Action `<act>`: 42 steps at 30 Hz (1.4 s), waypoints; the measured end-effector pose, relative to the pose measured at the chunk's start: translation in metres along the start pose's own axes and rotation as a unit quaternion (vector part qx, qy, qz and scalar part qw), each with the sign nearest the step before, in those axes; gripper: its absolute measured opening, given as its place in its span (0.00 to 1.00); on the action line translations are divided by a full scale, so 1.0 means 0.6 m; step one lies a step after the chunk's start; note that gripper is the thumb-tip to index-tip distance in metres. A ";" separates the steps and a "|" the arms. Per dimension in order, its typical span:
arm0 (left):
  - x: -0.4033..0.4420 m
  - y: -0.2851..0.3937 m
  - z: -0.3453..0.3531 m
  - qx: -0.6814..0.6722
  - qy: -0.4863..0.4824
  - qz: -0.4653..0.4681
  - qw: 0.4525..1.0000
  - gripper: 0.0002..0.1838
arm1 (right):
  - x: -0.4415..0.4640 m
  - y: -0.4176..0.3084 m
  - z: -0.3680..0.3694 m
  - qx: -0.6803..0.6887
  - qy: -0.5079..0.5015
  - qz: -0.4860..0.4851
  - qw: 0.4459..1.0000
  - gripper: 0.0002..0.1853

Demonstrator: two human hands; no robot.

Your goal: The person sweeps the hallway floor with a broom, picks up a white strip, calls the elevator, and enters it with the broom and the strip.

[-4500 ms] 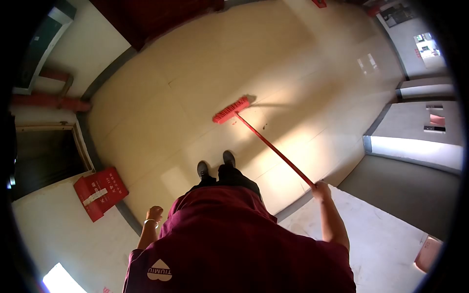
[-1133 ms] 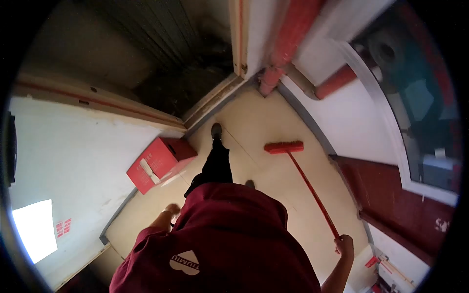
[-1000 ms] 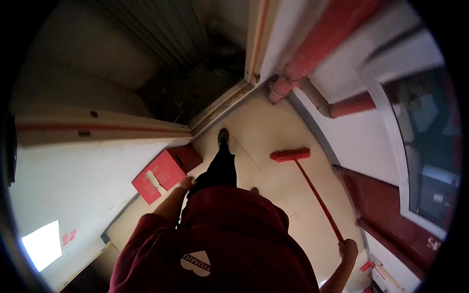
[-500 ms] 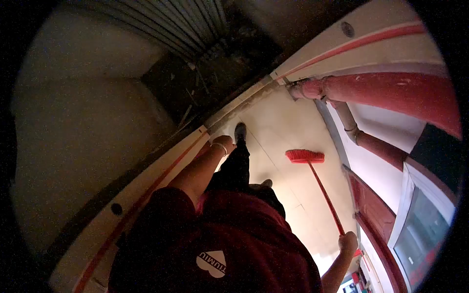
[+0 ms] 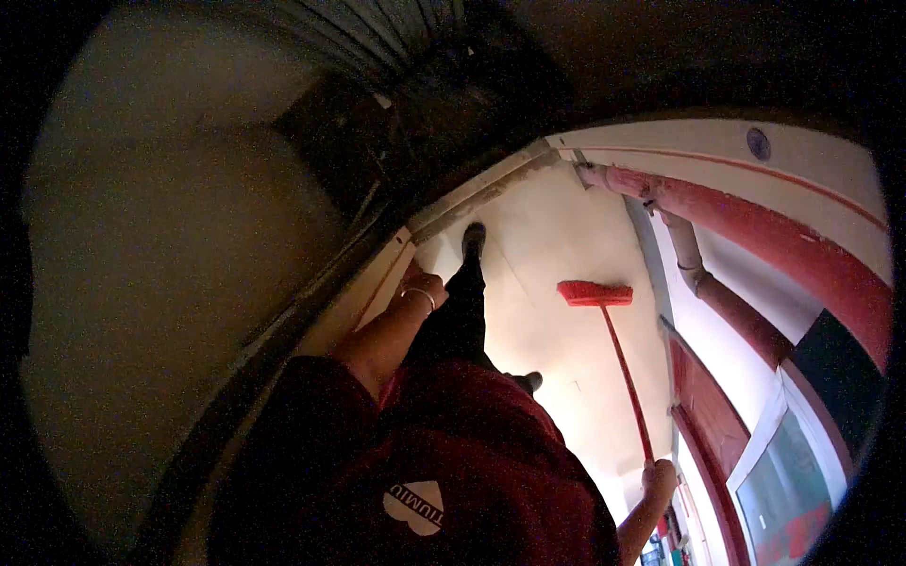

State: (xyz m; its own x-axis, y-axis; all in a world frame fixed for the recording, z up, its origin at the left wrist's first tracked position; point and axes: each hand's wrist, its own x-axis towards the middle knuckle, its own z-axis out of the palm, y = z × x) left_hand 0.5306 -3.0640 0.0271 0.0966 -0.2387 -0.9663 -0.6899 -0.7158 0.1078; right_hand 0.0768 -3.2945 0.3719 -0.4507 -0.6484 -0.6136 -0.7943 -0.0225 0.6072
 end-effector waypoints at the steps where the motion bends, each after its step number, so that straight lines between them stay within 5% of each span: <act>1: -0.016 0.007 -0.006 -0.031 0.015 -0.017 0.999 0.14 | 0.039 0.036 0.031 -0.006 0.020 -0.017 1.000 0.17; 10: 0.007 0.022 -0.006 -0.097 0.032 0.031 0.994 0.17 | -0.022 -0.052 -0.008 -0.071 0.072 -0.080 0.992 0.18; 13: -0.006 0.027 -0.044 -0.094 0.006 0.021 0.995 0.13 | 0.002 -0.051 0.024 0.023 -0.017 0.035 0.999 0.18; 20: 0.035 0.021 0.004 -0.070 -0.001 0.042 0.997 0.16 | 0.061 0.024 0.094 -0.040 0.039 -0.082 0.995 0.19; 25: 0.006 0.017 -0.016 -0.050 -0.015 0.060 0.997 0.15 | -0.024 -0.063 0.013 0.030 -0.027 0.047 0.998 0.18; 28: 0.023 0.018 -0.006 -0.066 -0.014 0.050 0.996 0.14 | 0.063 0.020 0.092 -0.048 0.048 -0.044 0.997 0.19; 29: 0.022 0.024 -0.005 -0.007 -0.026 0.067 0.997 0.11 | 0.058 -0.001 0.072 -0.043 0.011 -0.013 0.999 0.19; 32: 0.027 0.025 -0.010 -0.104 0.001 0.008 0.995 0.11 | 0.031 -0.034 0.044 0.014 0.006 0.061 0.998 0.21; 34: 0.060 0.021 0.014 -0.011 -0.012 0.094 0.995 0.12 | 0.038 -0.041 0.037 -0.004 0.011 0.040 0.999 0.22; 40: 0.112 0.025 -0.007 0.036 0.044 -0.004 0.998 0.11 | 0.000 -0.094 -0.023 -0.022 0.005 -0.020 1.000 0.21; 42: 0.175 0.019 -0.010 -0.105 0.040 -0.076 0.991 0.12 | 0.010 -0.082 -0.021 -0.017 0.002 -0.015 1.000 0.21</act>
State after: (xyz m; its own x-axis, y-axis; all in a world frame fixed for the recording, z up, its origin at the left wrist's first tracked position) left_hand 0.5370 -3.1010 -0.0715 0.2513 -0.1625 -0.9542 -0.4992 -0.8663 0.0161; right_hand 0.1182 -3.3071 0.3445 -0.4253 -0.6504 -0.6293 -0.7932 -0.0670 0.6053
